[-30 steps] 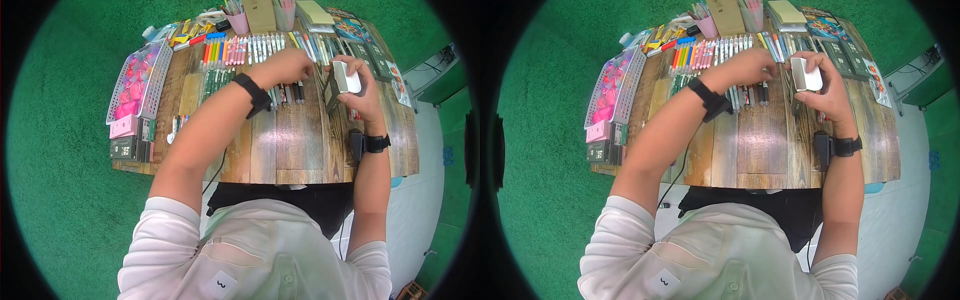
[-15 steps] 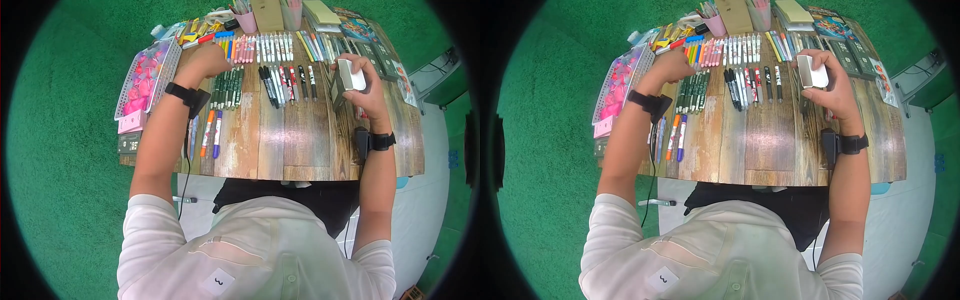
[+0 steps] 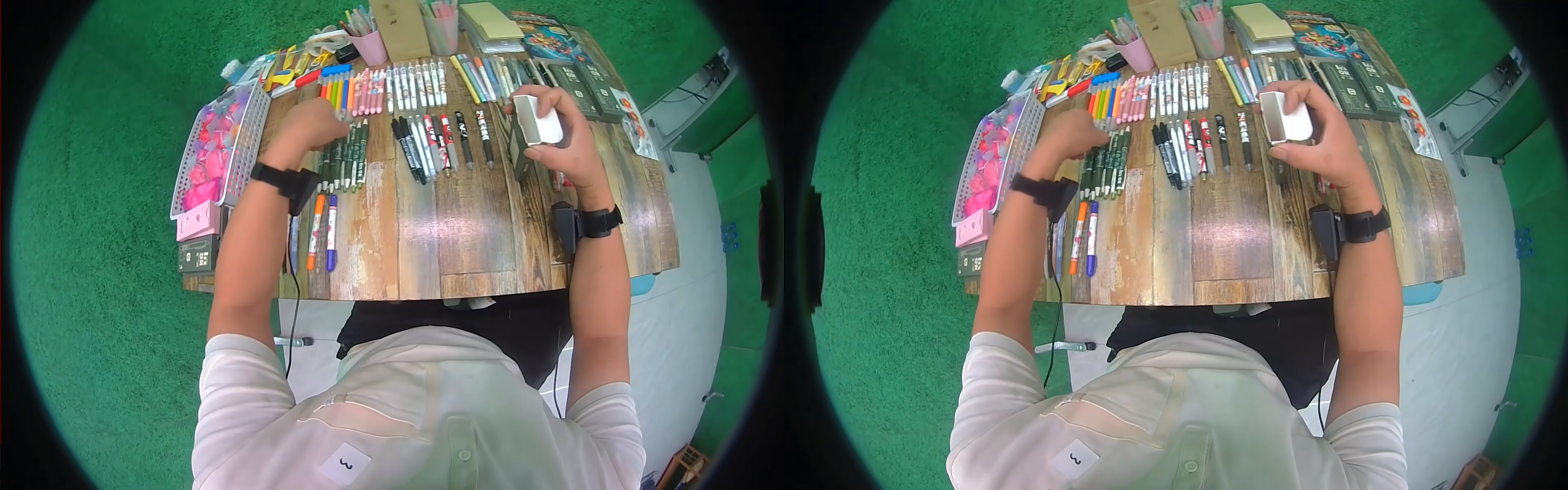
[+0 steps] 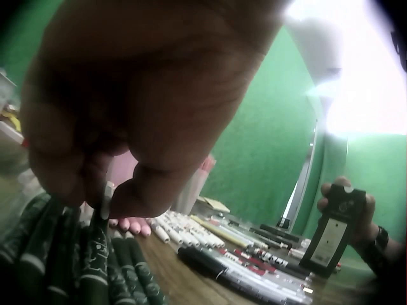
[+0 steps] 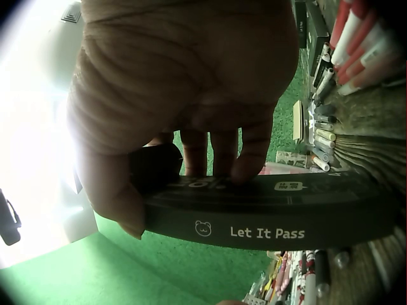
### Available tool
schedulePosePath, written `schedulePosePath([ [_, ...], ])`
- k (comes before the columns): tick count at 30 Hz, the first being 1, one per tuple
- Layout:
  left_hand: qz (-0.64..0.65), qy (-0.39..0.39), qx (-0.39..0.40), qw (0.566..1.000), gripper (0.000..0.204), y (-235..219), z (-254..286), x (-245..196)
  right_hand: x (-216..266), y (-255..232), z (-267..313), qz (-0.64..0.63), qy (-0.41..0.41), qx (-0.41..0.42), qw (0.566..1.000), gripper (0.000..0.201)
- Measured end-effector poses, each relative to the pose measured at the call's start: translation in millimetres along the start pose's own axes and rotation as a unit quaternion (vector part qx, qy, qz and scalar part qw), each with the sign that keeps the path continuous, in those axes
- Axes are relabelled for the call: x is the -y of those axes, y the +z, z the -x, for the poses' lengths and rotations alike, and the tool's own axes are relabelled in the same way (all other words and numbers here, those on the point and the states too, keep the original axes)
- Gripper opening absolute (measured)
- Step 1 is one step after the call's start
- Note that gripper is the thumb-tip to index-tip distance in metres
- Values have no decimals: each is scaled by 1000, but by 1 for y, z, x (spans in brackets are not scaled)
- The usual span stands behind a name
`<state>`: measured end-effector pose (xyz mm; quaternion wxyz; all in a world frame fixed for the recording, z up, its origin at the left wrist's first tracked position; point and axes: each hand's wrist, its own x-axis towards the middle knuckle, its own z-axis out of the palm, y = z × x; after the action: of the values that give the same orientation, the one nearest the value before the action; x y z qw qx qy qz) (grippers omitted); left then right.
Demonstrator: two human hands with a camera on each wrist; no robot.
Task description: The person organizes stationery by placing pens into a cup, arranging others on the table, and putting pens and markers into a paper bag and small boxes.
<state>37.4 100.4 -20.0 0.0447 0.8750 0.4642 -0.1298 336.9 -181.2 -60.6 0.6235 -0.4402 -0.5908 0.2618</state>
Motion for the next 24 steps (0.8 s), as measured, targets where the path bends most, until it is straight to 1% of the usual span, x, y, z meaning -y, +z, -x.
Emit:
schedulePosePath([
  [2, 92, 9, -18, 996, 41, -2, -9, 14, 0, -1, 1, 19, -1, -4, 1000, 52],
  [3, 168, 34, -34, 985, 37, -5, -6, 17, 1, 0, 0, 15, 2, -4, 1000, 51],
  [4, 167, 38, -34, 985, 37, -12, 0, 16, 2, 1, 0, 11, 5, -4, 1000, 51],
  [5, 266, 55, -38, 962, 30, -20, 5, 15, 3, 1, 0, 18, 6, -7, 1000, 50],
  [6, 362, 72, -41, 928, 24, -31, 13, 11, 4, 1, 0, 21, 5, -10, 1000, 50],
  [7, 390, 104, -49, 913, 13, -44, 24, 0, 5, 1, 0, 21, 8, -8, 1000, 49],
  [8, 390, 110, -48, 913, 13, -49, 27, -9, 6, 1, 1, 22, 11, -6, 1000, 49],
  [9, 487, 172, -66, 853, 13, -53, 28, -18, 7, 2, 1, 27, 11, -8, 1000, 48],
  [10, 577, 231, -82, 779, 15, -58, 33, -30, 8, 2, 1, 32, 11, -11, 999, 48],
  [11, 578, 234, -82, 777, 15, -63, 39, -44, 8, 2, 1, 25, 10, -9, 1000, 48],
  [13, 635, 358, -135, 671, 17, -75, 60, -86, 6, 3, 1, 9, 13, -9, 1000, 48],
  [14, 637, 360, -135, 668, 17, -79, 67, -102, 7, 3, 1, 12, 13, -9, 1000, 48],
  [16, 627, 407, -146, 648, 30, -85, 76, -131, 9, 4, 0, 2, 14, -12, 1000, 48],
  [17, 627, 409, -147, 646, 30, -84, 82, -144, 12, 4, 1, 2, 24, -17, 1000, 48],
  [19, 662, 368, -31, 652, 89, -82, 90, -165, 13, 3, 1, 10, 27, -22, 999, 48],
  [20, 662, 371, -29, 651, 89, -79, 88, -168, 14, 2, 2, 15, 30, -28, 999, 48],
  [21, 646, 401, -48, 648, 63, -74, 84, -171, 21, 3, 3, 8, 53, -30, 998, 50],
  [22, 629, 429, -65, 645, 38, -68, 81, -173, 21, 3, 3, 9, 53, -32, 998, 50],
  [23, 641, 433, -42, 632, 39, -62, 79, -176, 21, 2, 3, 16, 51, -30, 998, 51],
  [24, 641, 434, -40, 632, 39, -57, 78, -178, 21, 1, 3, 24, 49, -28, 998, 51],
])
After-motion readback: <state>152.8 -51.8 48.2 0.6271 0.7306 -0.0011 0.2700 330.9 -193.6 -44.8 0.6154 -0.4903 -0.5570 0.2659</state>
